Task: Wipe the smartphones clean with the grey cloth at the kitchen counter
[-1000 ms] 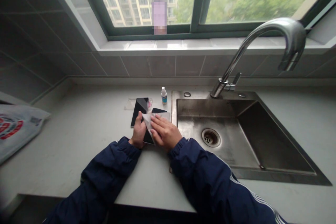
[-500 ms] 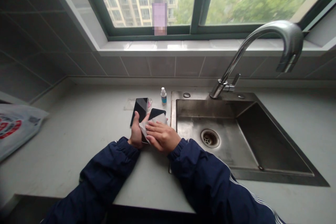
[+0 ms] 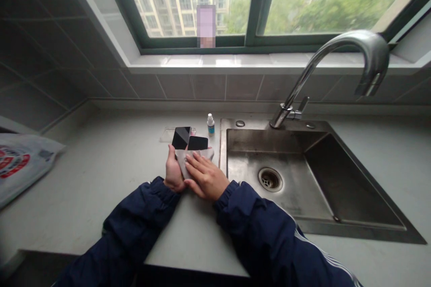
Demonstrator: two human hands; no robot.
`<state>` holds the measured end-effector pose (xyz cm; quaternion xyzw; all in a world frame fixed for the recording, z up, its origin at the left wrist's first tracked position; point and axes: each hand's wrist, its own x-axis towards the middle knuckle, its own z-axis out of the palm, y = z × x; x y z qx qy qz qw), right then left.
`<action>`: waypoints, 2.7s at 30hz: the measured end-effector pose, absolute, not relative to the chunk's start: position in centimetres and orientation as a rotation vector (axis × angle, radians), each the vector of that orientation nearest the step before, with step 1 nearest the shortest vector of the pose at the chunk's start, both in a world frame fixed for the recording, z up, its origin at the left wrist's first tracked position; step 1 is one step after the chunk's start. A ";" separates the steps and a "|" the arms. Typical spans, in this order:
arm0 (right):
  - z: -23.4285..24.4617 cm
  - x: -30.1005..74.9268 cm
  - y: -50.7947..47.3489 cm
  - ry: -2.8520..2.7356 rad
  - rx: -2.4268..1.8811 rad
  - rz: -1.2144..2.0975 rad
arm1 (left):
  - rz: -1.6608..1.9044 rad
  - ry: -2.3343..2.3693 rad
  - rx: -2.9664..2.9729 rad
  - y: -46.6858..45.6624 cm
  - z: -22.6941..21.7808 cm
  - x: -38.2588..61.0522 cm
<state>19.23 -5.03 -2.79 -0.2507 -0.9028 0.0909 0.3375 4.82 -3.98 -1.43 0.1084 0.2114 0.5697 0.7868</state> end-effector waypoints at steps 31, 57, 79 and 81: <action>-2.8 18.5 -6.1 -2.250 -0.610 0.198 | 1.172 0.447 0.250 -4.1 -1.0 4.0; -2.5 18.8 -5.9 -2.372 -0.773 0.150 | 1.175 0.411 0.219 -3.8 -1.4 4.0; -2.2 18.9 -6.1 -2.369 -0.645 0.173 | 1.139 0.397 0.294 -4.2 -1.1 3.6; -2.3 18.9 -6.1 -2.372 -0.667 0.173 | 1.132 0.389 0.305 -4.0 -1.3 3.6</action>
